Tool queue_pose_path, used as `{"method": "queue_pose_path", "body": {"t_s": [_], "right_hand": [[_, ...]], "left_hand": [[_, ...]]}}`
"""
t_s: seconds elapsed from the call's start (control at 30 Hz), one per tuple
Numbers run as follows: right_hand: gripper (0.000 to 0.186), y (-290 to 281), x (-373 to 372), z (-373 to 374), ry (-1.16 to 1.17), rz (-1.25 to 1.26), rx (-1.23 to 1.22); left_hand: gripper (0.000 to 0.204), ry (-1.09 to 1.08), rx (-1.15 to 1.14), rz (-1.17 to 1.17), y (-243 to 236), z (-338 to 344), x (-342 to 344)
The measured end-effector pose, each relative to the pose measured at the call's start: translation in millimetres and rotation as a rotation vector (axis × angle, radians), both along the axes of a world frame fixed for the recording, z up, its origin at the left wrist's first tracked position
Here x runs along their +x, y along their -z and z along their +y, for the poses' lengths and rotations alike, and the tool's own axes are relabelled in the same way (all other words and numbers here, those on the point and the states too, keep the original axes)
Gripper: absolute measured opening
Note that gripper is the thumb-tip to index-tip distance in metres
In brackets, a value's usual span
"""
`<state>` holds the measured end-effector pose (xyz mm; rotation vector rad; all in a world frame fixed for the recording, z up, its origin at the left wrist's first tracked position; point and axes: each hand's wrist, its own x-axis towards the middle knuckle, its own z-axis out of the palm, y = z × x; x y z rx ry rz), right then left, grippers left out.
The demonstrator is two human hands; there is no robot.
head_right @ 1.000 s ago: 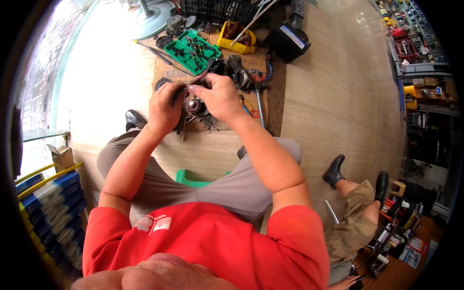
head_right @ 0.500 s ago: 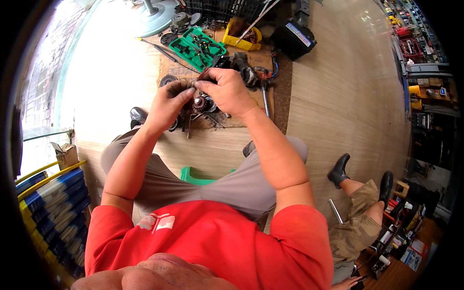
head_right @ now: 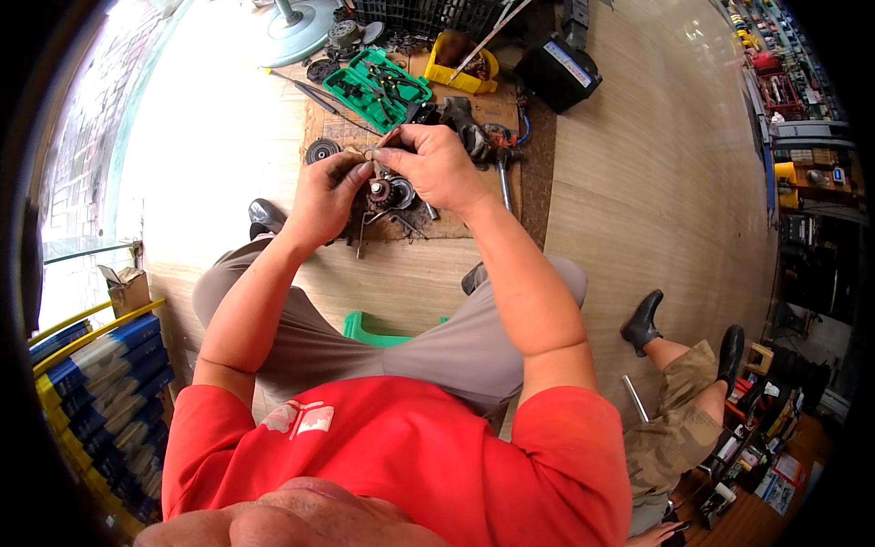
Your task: The person cleans and reassembles internal components of an alternator by hand and using pliers.
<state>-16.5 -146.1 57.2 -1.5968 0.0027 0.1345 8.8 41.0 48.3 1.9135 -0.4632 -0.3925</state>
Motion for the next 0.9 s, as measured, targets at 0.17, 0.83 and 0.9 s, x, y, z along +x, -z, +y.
{"method": "queue_pose_path", "body": {"t_s": [0.17, 0.83, 0.9], "right_hand": [[0.011, -0.8, 0.8, -2.1, -0.005, -0.033, -0.002], [0.013, -14.2, -2.6, -6.6, -0.012, 0.216, 0.126], [0.013, -12.5, -1.2, -7.5, -0.013, 0.194, 0.095]], "left_hand": [[0.017, 0.042, -0.197, 0.41, -0.3, 2.4, 7.3], [0.015, -0.045, 0.088, -0.378, 5.1, -4.9, 0.8], [0.016, -0.041, 0.106, -0.395, 3.6, -5.2, -0.4]]}}
